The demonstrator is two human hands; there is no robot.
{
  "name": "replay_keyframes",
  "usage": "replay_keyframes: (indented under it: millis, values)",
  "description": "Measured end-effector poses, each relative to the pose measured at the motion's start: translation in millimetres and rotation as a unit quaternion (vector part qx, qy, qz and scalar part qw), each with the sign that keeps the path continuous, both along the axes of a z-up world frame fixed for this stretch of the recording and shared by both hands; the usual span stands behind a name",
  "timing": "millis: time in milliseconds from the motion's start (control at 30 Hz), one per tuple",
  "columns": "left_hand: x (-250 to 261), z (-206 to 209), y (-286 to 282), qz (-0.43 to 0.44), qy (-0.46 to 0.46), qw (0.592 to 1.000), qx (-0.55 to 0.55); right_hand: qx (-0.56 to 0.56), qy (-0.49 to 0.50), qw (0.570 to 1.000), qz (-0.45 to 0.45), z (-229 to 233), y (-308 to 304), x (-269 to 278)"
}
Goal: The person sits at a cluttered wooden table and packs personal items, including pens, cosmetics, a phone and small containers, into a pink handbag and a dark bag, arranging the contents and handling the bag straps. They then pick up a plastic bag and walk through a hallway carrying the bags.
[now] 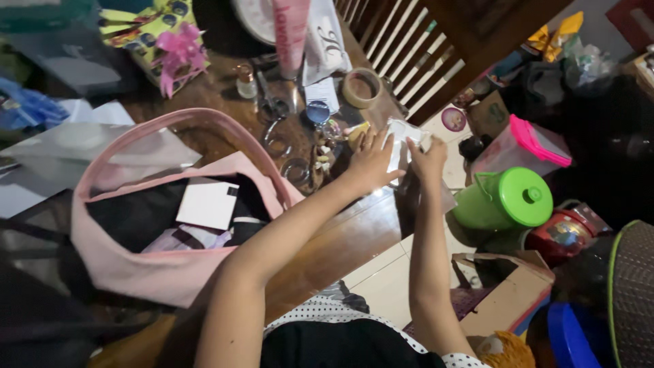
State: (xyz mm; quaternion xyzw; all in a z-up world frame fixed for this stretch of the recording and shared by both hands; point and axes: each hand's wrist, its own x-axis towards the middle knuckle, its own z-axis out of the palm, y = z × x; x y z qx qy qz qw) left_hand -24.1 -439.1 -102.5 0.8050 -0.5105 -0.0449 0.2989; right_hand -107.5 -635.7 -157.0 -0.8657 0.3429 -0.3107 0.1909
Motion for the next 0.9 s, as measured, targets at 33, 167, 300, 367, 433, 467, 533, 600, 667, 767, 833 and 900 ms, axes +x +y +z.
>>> replay_keyframes:
  millis: [33, 167, 300, 367, 433, 467, 533, 600, 667, 767, 833, 900]
  values:
    - [-0.1, -9.4, -4.9, 0.001, -0.002, 1.000, 0.028, 0.022, 0.046, 0.998, -0.029, -8.6, -2.6, 0.3]
    - [7.2, -32.2, -4.5, -0.003, -0.042, 0.996, 0.072, 0.038, 0.020, 0.999, 0.016, -21.3, -1.0, -3.6]
    - [8.7, -38.7, 3.7, -0.013, -0.047, 0.997, 0.056, 0.011, -0.124, 0.990, 0.066, -19.1, 9.0, -6.7]
    - [8.6, -38.7, 5.4, -0.013, -0.037, 0.999, 0.024, 0.124, -0.190, 0.971, 0.071, -13.4, 15.0, -8.5]
    - [7.6, -36.5, 3.8, -0.002, -0.020, 1.000, -0.014, 0.346, -0.249, 0.903, 0.052, -3.8, 19.5, -13.6]
    - [8.9, -33.5, 0.4, 0.010, -0.009, 0.999, -0.037, 0.355, -0.253, 0.898, 0.066, 1.8, 22.3, -16.8]
    - [12.6, -26.1, -2.6, 0.021, 0.044, 0.993, -0.106, 0.373, -0.263, 0.885, 0.092, 13.0, 30.5, -25.8]
    - [15.7, -17.6, -3.6, 0.018, 0.128, 0.971, -0.199, 0.414, -0.300, 0.850, 0.126, 21.3, 41.6, -29.5]
    - [16.2, -8.6, -6.3, -0.007, 0.353, 0.895, -0.272, 0.427, -0.320, 0.835, 0.135, 28.5, 52.4, -28.6]
    - [15.3, 2.5, -8.8, -0.052, 0.533, 0.784, -0.313, 0.383, -0.311, 0.861, 0.122, 41.2, 71.8, -23.5]
    - [16.3, 7.0, -7.7, -0.053, 0.582, 0.747, -0.317, 0.323, -0.280, 0.895, 0.126, 53.4, 86.1, -19.3]
    - [17.2, 11.0, -5.1, -0.026, 0.612, 0.726, -0.312, 0.289, -0.282, 0.903, 0.146, 68.1, 100.2, -15.0]
